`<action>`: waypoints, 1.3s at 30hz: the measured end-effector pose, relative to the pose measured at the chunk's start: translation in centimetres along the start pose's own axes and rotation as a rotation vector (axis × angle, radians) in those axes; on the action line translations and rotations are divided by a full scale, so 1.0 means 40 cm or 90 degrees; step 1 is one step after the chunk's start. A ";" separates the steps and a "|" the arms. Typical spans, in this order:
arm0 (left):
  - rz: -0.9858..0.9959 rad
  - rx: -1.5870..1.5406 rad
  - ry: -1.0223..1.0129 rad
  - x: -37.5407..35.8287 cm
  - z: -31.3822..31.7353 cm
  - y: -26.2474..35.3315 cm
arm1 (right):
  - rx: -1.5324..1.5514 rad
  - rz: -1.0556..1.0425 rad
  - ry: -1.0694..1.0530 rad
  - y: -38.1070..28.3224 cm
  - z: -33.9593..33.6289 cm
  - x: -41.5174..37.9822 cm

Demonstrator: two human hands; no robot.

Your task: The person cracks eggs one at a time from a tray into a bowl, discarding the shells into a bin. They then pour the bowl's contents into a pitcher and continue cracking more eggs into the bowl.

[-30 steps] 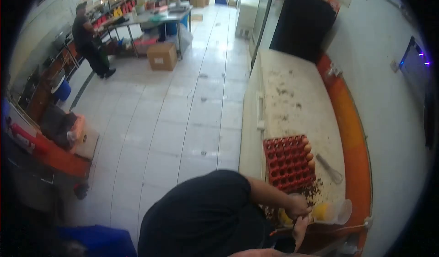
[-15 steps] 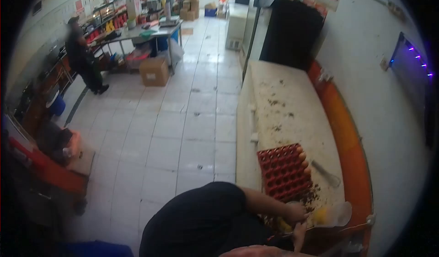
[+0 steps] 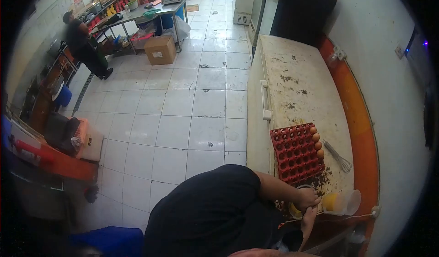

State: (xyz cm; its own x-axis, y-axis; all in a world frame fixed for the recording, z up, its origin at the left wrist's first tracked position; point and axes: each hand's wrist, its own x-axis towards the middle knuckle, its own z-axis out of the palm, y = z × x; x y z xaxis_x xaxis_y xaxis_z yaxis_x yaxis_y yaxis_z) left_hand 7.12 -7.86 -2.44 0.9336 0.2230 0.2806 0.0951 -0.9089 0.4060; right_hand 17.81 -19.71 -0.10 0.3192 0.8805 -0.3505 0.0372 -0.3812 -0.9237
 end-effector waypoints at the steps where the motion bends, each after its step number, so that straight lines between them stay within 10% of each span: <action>1: 0.008 0.000 0.003 -0.012 -0.026 0.008 | -0.046 0.011 -0.024 -0.003 -0.005 0.005; 8: -0.009 -0.030 0.048 0.011 0.046 -0.008 | -0.013 -0.029 -0.023 0.064 -0.046 0.019; 11: -0.083 -0.090 -0.246 -0.006 -0.159 0.044 | -0.080 0.010 0.018 0.013 -0.002 0.004; 19: 0.028 -0.106 -0.078 0.012 -0.126 -0.020 | -0.115 -0.217 0.055 0.002 0.043 0.037; 39: 0.246 -0.067 -0.091 0.043 -0.102 -0.098 | -0.382 -0.069 0.193 -0.031 0.066 0.006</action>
State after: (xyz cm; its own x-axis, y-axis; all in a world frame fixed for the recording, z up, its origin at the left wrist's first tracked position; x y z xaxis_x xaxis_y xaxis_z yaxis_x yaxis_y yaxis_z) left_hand 6.94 -2.47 0.00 0.9326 -0.1853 0.3097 -0.3009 -0.8732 0.3834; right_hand 15.33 -18.27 0.57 0.5320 0.8379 -0.1219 0.5743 -0.4628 -0.6753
